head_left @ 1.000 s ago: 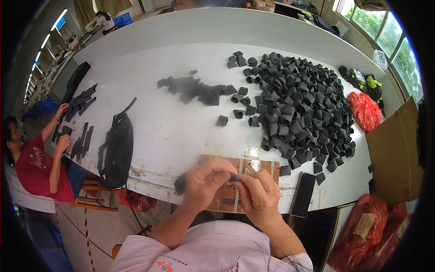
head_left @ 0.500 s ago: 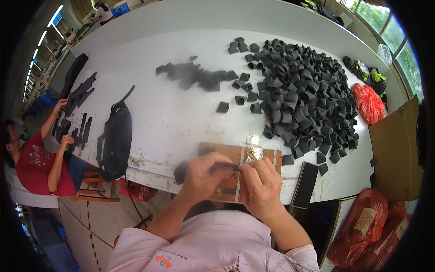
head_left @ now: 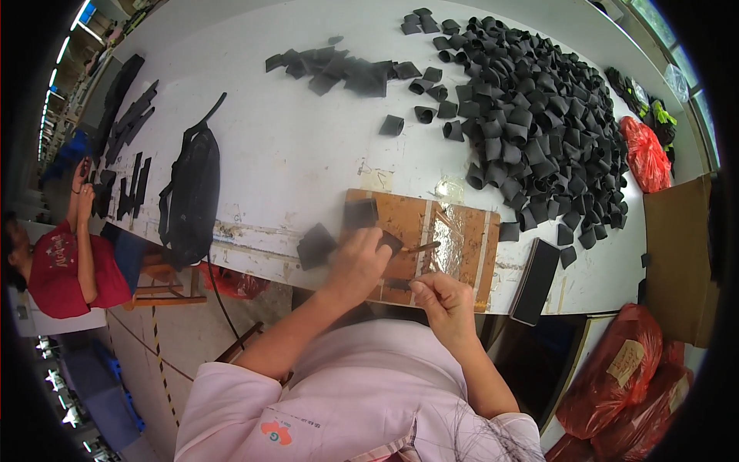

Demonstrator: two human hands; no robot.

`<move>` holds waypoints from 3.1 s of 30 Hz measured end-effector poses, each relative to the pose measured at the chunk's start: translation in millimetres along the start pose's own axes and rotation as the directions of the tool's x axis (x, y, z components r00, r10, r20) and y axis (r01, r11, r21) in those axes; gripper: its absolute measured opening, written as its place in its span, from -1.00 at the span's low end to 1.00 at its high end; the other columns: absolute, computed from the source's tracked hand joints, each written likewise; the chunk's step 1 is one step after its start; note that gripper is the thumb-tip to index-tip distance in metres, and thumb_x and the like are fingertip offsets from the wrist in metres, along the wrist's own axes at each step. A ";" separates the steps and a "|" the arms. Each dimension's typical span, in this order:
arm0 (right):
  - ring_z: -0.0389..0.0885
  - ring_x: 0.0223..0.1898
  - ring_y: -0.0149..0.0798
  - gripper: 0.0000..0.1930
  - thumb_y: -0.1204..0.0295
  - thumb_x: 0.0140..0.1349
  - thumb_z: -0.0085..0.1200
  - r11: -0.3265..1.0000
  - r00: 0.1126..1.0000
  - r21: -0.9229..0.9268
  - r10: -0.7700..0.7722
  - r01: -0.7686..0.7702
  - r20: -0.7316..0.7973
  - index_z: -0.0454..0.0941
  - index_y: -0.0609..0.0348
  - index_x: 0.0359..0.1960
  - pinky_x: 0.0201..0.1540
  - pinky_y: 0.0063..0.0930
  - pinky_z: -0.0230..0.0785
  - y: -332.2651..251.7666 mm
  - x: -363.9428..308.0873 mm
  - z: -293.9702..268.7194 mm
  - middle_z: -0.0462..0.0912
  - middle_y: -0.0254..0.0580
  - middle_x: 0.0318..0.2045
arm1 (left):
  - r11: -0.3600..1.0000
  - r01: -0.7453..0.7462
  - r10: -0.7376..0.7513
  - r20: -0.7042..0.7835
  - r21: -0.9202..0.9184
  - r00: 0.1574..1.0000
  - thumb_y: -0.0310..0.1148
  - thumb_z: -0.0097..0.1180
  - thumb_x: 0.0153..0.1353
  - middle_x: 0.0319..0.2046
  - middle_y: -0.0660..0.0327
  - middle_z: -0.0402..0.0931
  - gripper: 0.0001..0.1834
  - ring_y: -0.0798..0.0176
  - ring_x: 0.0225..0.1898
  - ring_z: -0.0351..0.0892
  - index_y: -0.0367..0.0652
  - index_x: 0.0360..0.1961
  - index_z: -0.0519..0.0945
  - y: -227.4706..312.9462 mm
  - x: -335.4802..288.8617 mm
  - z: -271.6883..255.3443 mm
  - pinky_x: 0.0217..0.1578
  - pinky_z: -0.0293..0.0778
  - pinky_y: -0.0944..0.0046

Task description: Applying glue to small black rubber components using a brush on an assembly line.

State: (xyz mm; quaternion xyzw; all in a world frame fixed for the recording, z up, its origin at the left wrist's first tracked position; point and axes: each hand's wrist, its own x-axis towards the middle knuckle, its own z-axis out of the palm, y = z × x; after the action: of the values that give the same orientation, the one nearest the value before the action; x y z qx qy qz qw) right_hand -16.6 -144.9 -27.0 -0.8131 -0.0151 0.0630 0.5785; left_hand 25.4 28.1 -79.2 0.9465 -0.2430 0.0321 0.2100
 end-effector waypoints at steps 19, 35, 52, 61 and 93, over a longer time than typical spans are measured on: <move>0.50 -0.54 -0.19 -0.75 0.62 -0.10 0.15 0.785 0.818 -0.457 -0.544 0.418 -0.186 0.48 0.31 -0.31 -0.55 -0.45 0.37 -12.9 6.6 13.7 0.48 -0.11 -0.50 | 0.883 -0.019 -0.196 -0.407 -0.468 0.892 -0.61 0.07 0.06 -0.51 0.22 0.52 -0.89 0.50 -0.56 0.49 -0.32 -0.35 0.46 58.9 -2.6 -35.2 -0.62 0.41 0.56; 0.56 -0.51 -0.21 -0.69 0.63 -0.12 0.12 0.576 0.716 -0.659 -0.694 0.484 -0.080 0.42 0.45 -0.26 -0.54 -0.48 0.41 -2.3 8.9 17.9 0.52 -0.04 -0.47 | 0.633 0.140 -0.400 -0.166 -0.761 0.901 -0.57 0.11 0.08 -0.53 0.20 0.52 -0.81 0.50 -0.54 0.48 -0.39 -0.26 0.44 59.1 -3.0 -36.5 -0.56 0.44 0.50; 0.42 -0.53 -0.20 -0.78 0.64 -0.22 0.10 0.689 0.770 -0.640 -0.595 0.340 -0.232 0.45 0.33 -0.43 -0.55 -0.45 0.30 -6.5 14.8 16.2 0.41 -0.10 -0.50 | -0.151 0.271 -0.534 0.309 -0.951 0.787 -0.67 0.06 -0.07 -0.51 0.24 0.46 -0.75 0.61 -0.71 0.25 -0.26 -0.31 0.39 60.7 8.8 -53.5 -0.77 0.11 0.62; 0.29 -0.52 -0.48 -0.91 0.55 0.02 0.07 0.290 0.953 0.910 0.157 -0.295 0.259 0.55 0.31 -0.42 -0.57 -0.70 0.09 -17.1 13.1 -1.0 0.43 -0.33 -0.47 | -0.099 0.241 -0.430 0.260 -0.965 0.865 -0.67 -0.02 -0.05 -0.52 0.27 0.44 -0.83 0.62 -0.64 0.28 -0.29 -0.37 0.40 61.7 15.0 -60.7 -0.73 0.13 0.61; 0.29 -0.54 -0.38 -0.87 0.48 0.12 -0.01 0.931 0.988 0.341 -0.150 0.128 0.039 0.44 0.26 -0.53 -0.45 -0.55 0.18 -53.6 53.9 -28.7 0.33 -0.25 -0.62 | 0.575 -0.316 0.040 -0.361 -0.755 0.932 -0.57 0.09 0.03 -0.30 0.16 0.49 -0.73 0.34 -0.33 0.44 -0.25 -0.18 0.52 47.0 49.2 -103.5 -0.31 0.37 0.41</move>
State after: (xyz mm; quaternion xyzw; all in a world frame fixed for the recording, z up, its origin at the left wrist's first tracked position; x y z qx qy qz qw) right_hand 42.9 -148.8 28.2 -0.6963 -0.0801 0.0496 0.7115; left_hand 50.7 11.6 40.9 0.7030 -0.2908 0.0857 0.6434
